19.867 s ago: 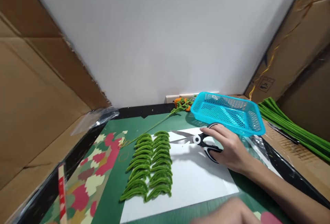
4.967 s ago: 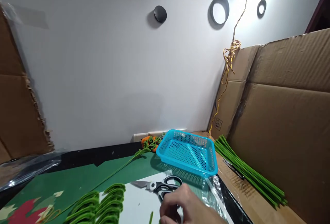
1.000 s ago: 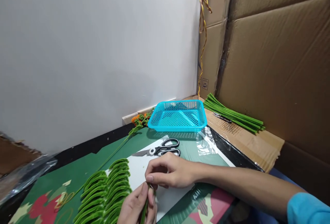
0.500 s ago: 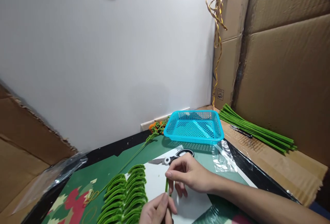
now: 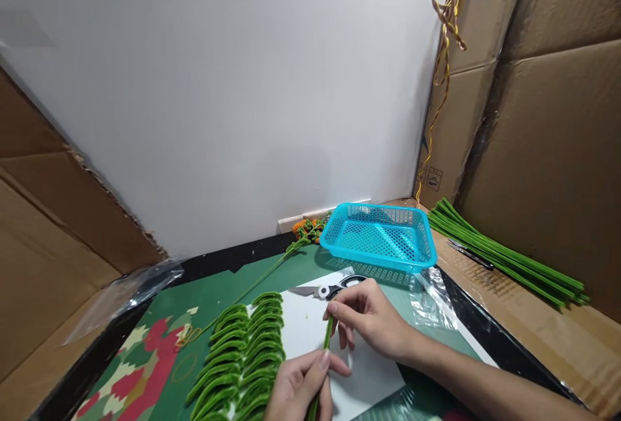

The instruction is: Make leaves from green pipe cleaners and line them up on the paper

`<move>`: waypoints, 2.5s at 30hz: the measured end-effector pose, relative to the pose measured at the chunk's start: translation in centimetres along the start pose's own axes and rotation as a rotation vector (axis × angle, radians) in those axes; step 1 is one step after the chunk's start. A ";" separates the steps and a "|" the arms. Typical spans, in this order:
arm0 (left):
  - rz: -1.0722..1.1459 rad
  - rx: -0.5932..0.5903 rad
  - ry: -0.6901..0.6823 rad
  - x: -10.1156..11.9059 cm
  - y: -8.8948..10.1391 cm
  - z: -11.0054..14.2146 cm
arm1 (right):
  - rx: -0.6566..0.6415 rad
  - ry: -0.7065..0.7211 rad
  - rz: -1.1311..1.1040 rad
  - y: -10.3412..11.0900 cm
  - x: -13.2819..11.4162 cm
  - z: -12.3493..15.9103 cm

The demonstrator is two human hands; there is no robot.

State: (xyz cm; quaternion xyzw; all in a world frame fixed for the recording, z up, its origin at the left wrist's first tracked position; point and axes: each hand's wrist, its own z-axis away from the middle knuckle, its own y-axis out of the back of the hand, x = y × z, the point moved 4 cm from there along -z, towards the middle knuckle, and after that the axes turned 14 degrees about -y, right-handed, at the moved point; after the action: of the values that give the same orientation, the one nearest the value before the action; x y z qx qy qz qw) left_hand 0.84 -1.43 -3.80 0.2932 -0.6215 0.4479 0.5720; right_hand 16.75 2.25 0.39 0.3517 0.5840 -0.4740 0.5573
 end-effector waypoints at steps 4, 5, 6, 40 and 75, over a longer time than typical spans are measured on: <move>0.042 -0.015 0.063 0.7 -0.8 0.6 | 0.013 -0.042 0.013 0.2 0.0 0.2; 0.051 -0.025 0.073 0.8 -1.1 0.7 | 0.004 -0.059 0.020 0.2 0.0 0.3; 0.061 -0.039 0.080 0.9 -1.3 0.8 | -0.004 -0.072 0.029 0.3 0.1 0.4; 0.110 -0.167 0.025 1.4 -2.7 1.9 | -0.131 -0.146 0.092 1.8 0.5 2.0; 0.156 -0.271 0.062 1.3 -3.1 1.8 | -0.037 0.040 0.003 0.5 -1.0 2.7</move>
State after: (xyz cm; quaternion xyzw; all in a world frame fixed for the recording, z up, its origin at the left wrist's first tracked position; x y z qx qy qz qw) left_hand 2.55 -4.18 -1.69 0.1503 -0.6791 0.4118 0.5888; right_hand 18.19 -0.02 1.49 0.3515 0.6032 -0.4553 0.5526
